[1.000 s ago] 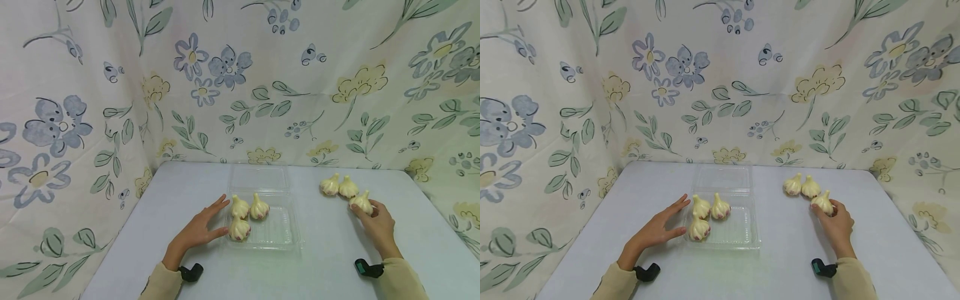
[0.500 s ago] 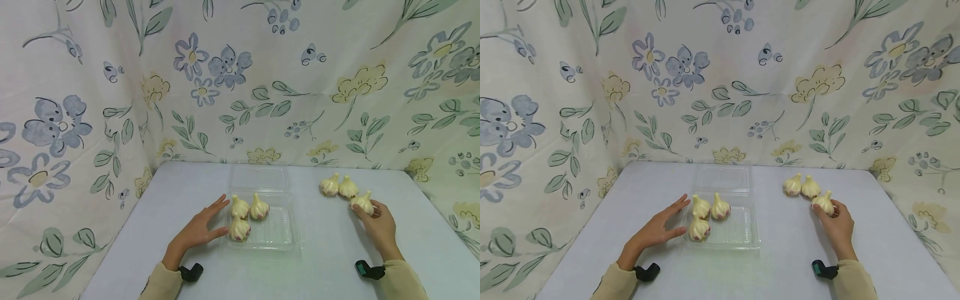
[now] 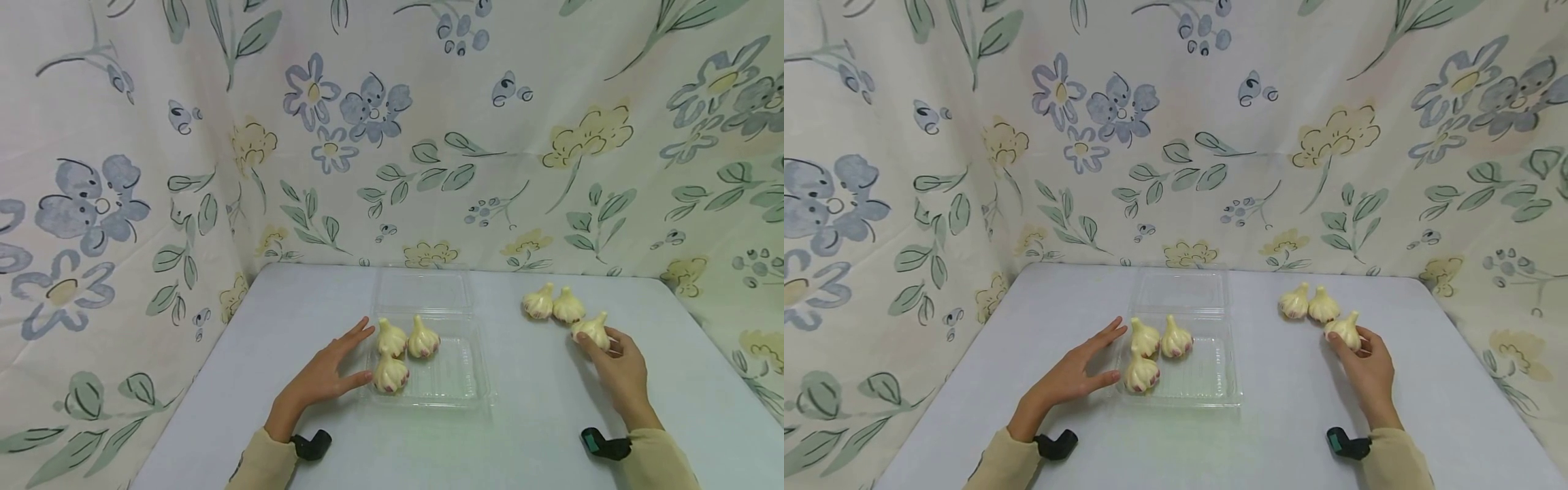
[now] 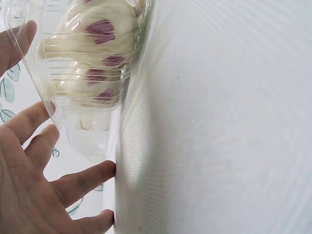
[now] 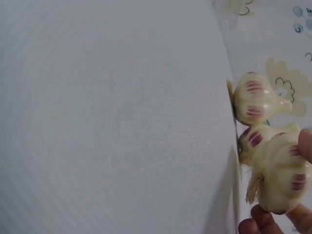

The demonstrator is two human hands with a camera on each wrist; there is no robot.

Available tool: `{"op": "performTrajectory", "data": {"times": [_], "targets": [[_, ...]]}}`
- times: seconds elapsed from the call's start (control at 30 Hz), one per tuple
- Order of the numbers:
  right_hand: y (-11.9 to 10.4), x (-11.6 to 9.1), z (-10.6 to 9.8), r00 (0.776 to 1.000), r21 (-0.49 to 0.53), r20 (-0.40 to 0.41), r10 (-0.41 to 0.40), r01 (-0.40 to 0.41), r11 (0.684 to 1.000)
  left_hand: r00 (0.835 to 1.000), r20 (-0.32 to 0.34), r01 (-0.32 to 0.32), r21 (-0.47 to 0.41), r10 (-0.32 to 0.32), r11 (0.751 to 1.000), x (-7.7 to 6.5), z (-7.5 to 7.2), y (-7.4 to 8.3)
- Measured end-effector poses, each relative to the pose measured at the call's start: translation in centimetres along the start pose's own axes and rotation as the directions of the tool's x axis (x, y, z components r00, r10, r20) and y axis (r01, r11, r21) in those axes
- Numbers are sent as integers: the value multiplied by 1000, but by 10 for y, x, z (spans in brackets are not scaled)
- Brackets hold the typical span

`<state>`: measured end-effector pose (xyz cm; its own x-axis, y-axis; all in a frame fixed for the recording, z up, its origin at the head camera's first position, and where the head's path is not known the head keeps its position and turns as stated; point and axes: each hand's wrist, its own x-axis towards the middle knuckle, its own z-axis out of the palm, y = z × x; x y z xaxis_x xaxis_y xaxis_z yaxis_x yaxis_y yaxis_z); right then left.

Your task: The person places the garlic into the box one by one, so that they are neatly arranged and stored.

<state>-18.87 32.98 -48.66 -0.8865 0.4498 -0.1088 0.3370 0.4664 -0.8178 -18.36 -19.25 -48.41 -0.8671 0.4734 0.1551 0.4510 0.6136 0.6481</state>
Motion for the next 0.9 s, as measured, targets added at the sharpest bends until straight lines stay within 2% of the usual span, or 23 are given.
{"op": "performTrajectory", "data": {"times": [0.4, 0.57, 0.9], "targets": [[-11, -12, 5, 992, 16, 123, 6, -8, 1000, 1000, 0, 4, -7, -4, 1000, 0, 0, 0], [-15, -17, 12, 989, 13, 145, -16, 14, 1000, 1000, 0, 11, -6, -11, 1000, 0, 0, 0], [-25, -26, 27, 987, 31, 140, -80, 76, 997, 1000, 1, 18, -10, -18, 1000, 0, 0, -1]]}}
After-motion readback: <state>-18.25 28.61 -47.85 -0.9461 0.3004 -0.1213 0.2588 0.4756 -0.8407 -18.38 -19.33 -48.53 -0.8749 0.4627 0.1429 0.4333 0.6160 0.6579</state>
